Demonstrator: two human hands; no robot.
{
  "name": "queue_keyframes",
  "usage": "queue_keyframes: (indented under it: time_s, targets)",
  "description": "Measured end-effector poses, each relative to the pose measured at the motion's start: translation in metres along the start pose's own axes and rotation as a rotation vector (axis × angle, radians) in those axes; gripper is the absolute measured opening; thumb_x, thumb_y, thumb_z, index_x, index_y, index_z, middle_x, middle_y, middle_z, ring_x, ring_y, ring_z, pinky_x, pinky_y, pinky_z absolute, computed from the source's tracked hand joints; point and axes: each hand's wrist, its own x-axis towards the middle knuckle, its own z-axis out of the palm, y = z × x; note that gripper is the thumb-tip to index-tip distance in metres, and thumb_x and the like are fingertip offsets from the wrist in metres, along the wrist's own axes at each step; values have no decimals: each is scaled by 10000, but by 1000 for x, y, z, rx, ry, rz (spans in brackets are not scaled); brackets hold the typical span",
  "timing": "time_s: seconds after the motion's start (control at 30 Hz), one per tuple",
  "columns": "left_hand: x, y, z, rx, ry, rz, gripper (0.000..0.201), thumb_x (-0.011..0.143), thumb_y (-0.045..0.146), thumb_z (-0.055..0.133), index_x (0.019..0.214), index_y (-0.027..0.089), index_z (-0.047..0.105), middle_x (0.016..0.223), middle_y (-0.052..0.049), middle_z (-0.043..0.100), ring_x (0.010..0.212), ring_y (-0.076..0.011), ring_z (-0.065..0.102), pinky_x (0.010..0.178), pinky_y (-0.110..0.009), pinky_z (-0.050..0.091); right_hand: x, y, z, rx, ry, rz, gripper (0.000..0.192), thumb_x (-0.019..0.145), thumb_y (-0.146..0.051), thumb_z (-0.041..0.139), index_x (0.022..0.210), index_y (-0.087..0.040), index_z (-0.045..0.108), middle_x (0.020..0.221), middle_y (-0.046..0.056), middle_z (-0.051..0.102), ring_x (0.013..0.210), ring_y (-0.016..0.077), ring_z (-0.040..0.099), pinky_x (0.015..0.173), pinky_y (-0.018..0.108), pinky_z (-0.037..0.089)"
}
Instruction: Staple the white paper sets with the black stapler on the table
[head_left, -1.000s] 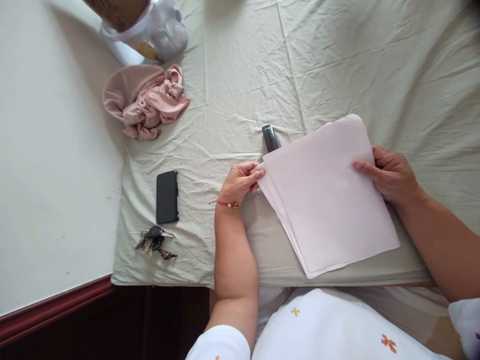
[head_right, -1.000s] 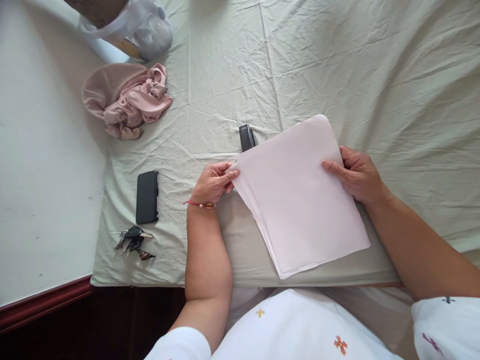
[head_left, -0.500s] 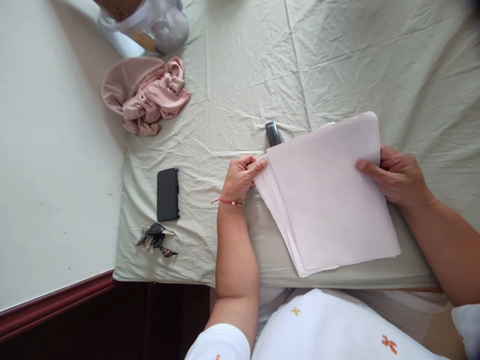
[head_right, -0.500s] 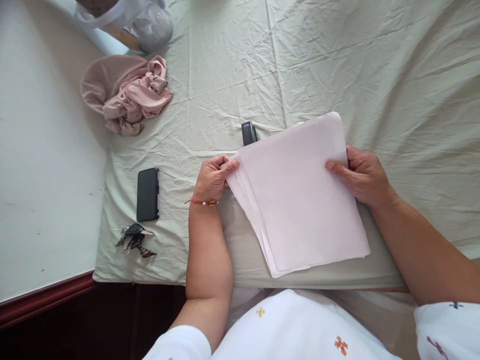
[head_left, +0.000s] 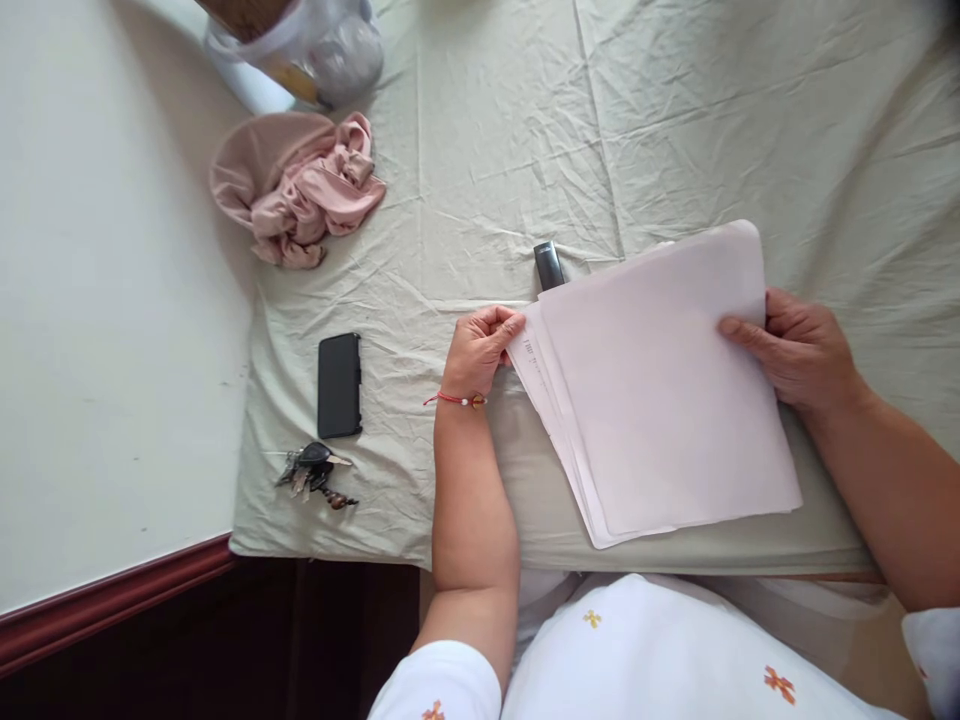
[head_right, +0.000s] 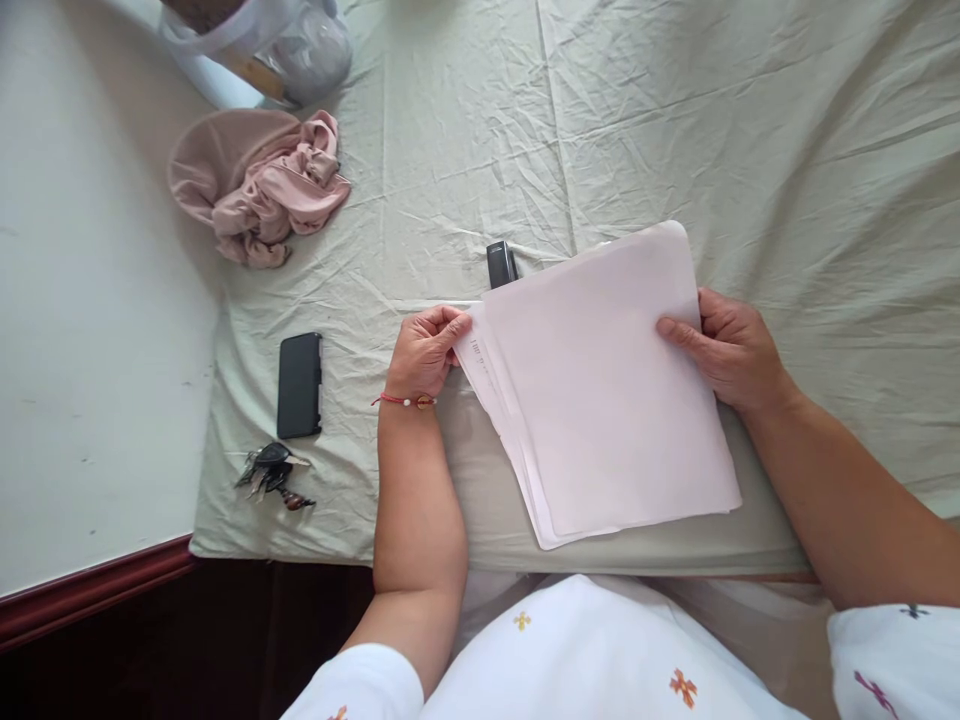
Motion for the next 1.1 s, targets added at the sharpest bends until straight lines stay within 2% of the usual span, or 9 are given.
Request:
queue_keyframes:
  time_s: [0.13, 0.33, 0.57, 0.87, 1.1]
  targets:
    - [1, -3, -1, -7, 24, 18, 536, 592, 632, 941, 642, 181, 655, 519, 51, 502, 436, -55, 373, 374, -209, 246, 0, 0, 0, 2, 12, 7, 352, 739, -481, 925, 967, -243, 800, 853, 3, 753, 682, 140, 669, 548, 226, 582]
    - [1, -1, 2, -62, 75, 57, 581, 540, 571, 988, 588, 171, 568, 559, 52, 504, 499, -52, 416, 460, -203, 303, 0, 0, 0, -13, -10, 0, 355, 746, -490, 919, 967, -238, 801, 863, 5, 750, 690, 134, 666, 549, 217, 579]
    - [2, -2, 4, -72, 73, 38, 656, 562, 644, 952, 557, 179, 490, 519, 65, 402, 481, -46, 326, 444, -217, 215, 0, -1, -1, -53, -18, 14, 367, 746, -505, 914, 968, -237, 798, 840, 4, 737, 675, 141, 663, 522, 223, 566]
    - [2, -5, 3, -55, 72, 48, 612, 673, 700, 863, 588, 180, 552, 537, 42, 460, 520, -82, 428, 465, -232, 290, -1, -3, -1, -55, -25, 27, 372, 754, -504, 908, 993, -240, 801, 849, 4, 744, 663, 139, 659, 512, 222, 565]
    - [3, -2, 5, -84, 149, 62, 604, 686, 705, 852, 582, 184, 566, 506, 56, 448, 461, -65, 387, 437, -232, 261, -1, -2, 0, -44, -14, 27, 357, 758, -496, 905, 1006, -261, 802, 898, 0, 772, 694, 149, 687, 556, 235, 592]
